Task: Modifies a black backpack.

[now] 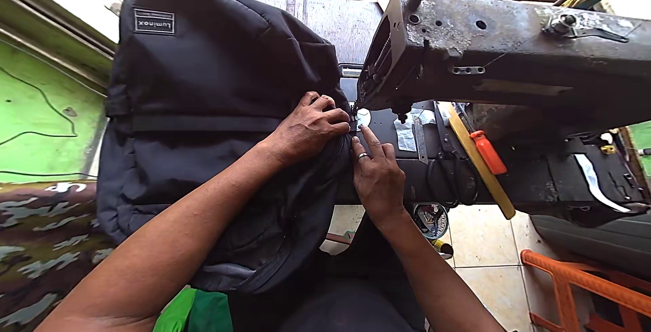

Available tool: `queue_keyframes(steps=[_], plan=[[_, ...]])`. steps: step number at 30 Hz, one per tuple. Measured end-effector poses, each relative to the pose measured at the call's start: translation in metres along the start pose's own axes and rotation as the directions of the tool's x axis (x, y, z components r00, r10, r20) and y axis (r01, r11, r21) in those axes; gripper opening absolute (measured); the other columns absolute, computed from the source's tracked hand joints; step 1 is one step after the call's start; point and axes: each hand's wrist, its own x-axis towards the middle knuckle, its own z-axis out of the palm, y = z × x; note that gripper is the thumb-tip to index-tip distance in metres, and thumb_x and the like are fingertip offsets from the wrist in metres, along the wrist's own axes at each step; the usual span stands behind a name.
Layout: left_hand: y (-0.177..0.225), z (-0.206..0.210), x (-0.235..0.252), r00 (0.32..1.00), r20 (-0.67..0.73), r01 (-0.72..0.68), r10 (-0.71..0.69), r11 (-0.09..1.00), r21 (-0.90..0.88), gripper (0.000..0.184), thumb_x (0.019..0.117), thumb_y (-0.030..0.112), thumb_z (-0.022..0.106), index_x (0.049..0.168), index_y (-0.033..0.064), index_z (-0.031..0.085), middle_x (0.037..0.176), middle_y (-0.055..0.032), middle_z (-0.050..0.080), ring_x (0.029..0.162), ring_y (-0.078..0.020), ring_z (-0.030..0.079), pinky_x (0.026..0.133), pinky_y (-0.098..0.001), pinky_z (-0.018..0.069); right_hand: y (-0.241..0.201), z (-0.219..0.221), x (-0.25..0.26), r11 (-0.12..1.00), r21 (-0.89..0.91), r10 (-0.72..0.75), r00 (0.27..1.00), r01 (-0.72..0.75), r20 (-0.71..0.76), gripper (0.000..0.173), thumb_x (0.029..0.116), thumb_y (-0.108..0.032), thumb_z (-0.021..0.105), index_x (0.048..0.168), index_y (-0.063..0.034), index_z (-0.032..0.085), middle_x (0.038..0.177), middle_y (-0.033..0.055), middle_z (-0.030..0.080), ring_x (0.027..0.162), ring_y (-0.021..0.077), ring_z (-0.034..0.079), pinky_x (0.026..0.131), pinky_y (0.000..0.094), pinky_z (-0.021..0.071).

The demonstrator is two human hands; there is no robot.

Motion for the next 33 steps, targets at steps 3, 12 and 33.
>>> queue_keyframes(steps=[3, 12, 33], plan=[[0.000, 0.002, -0.001, 1.000, -0.008, 0.003, -0.003, 1.000, 0.005, 0.036, 0.1013, 0.005, 0.047, 0.111, 0.0205, 0.077, 0.123, 0.0008, 0.072, 0.120, -0.0281, 0.062, 0.105, -0.0516, 0.0419, -0.002, -0.001, 0.001, 1.000, -0.011, -0.019, 1.000, 0.019, 0.019, 0.030, 0.0937, -0.001, 0.062, 0.117, -0.0113, 0.077, 0.147, 0.0017, 0.061, 0.087, 0.0249, 0.068, 0.058, 0.0355, 0.0522], [-0.002, 0.003, 0.000, 1.000, 0.011, -0.002, 0.002, 1.000, 0.028, 0.033, 0.1021, 0.007, 0.048, 0.111, 0.0205, 0.076, 0.125, 0.0005, 0.071, 0.122, -0.0289, 0.061, 0.105, -0.0520, 0.0417, -0.007, -0.006, 0.008, 0.996, -0.078, -0.029, 0.992, 0.038, 0.119, 0.032, 0.0928, 0.002, 0.062, 0.120, -0.0087, 0.076, 0.147, 0.0050, 0.060, 0.088, 0.0285, 0.068, 0.059, 0.0388, 0.0530], [-0.025, 0.006, 0.017, 0.999, 0.028, 0.022, -0.025, 0.993, 0.114, 0.033, 0.1039, 0.009, 0.047, 0.117, 0.0218, 0.074, 0.125, -0.0035, 0.069, 0.119, -0.0315, 0.061, 0.102, -0.0531, 0.0426, 0.088, -0.090, 0.004, 0.983, 0.139, 0.124, 0.991, -0.116, -0.049, 0.024, 0.1016, -0.020, 0.061, 0.103, -0.0035, 0.077, 0.107, 0.0123, 0.076, 0.089, 0.0223, 0.075, 0.079, 0.0430, 0.0622]])
